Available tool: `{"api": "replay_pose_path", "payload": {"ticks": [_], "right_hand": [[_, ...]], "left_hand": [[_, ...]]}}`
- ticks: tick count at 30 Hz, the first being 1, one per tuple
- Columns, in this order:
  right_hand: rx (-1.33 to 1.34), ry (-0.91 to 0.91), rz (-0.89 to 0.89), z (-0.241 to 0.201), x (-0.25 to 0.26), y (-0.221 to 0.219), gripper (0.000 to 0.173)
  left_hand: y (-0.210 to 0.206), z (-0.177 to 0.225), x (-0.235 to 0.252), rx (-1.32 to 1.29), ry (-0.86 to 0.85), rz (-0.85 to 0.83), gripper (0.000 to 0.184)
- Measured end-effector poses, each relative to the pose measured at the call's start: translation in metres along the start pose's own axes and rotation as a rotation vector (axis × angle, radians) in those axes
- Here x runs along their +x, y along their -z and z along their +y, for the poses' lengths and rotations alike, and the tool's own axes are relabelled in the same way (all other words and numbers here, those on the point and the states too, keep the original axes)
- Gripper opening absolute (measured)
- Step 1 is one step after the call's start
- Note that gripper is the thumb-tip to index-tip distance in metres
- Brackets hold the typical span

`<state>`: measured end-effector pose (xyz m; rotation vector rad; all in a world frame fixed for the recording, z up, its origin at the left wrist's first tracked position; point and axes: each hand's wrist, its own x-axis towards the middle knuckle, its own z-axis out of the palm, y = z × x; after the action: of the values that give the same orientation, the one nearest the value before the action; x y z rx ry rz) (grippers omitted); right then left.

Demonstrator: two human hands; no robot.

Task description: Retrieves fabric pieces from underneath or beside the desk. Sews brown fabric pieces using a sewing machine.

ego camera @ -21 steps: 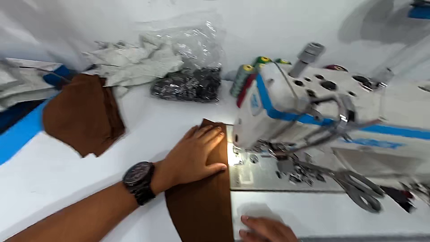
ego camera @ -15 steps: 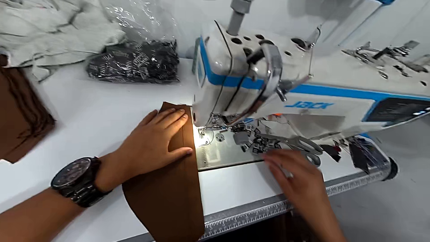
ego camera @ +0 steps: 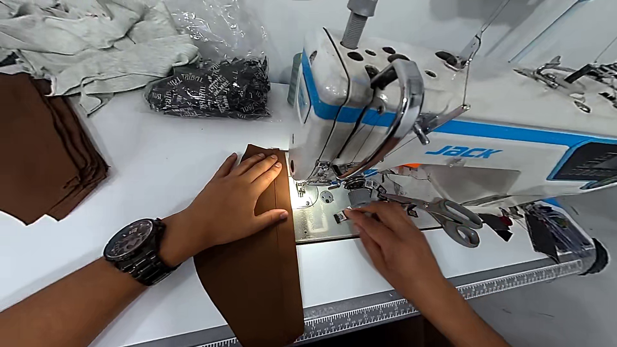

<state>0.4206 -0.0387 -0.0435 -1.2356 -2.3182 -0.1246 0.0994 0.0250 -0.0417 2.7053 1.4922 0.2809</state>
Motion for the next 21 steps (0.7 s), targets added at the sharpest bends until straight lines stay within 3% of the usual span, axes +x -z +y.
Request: {"api": "replay_pose_path", "payload": {"ticks": [2, 6, 9, 13, 21], "right_hand": [[0.035, 0.040, 0.007, 0.014, 0.004, 0.007, 0.026], [0.099, 0.306, -0.119, 0.040, 0.017, 0.002, 0.025], [0.102, 0.474, -0.188, 0.037, 0.036, -0.009, 0.027], [0.079, 0.646, -0.234, 0.022, 0.061, -0.023, 0.028], [0.099, 0.663, -0.184, 0.011, 0.066, -0.039, 0.030]], "left_hand": [[0.000, 0.000, 0.000, -0.002, 0.004, -0.006, 0.092], [0.000, 0.001, 0.000, 0.009, 0.009, 0.002, 0.093], [0.000, 0.001, 0.000, 0.006, 0.016, -0.005, 0.093], [-0.001, 0.002, -0.002, 0.000, 0.014, -0.008, 0.107], [0.006, 0.005, -0.005, -0.058, 0.017, -0.012, 0.112]]}}
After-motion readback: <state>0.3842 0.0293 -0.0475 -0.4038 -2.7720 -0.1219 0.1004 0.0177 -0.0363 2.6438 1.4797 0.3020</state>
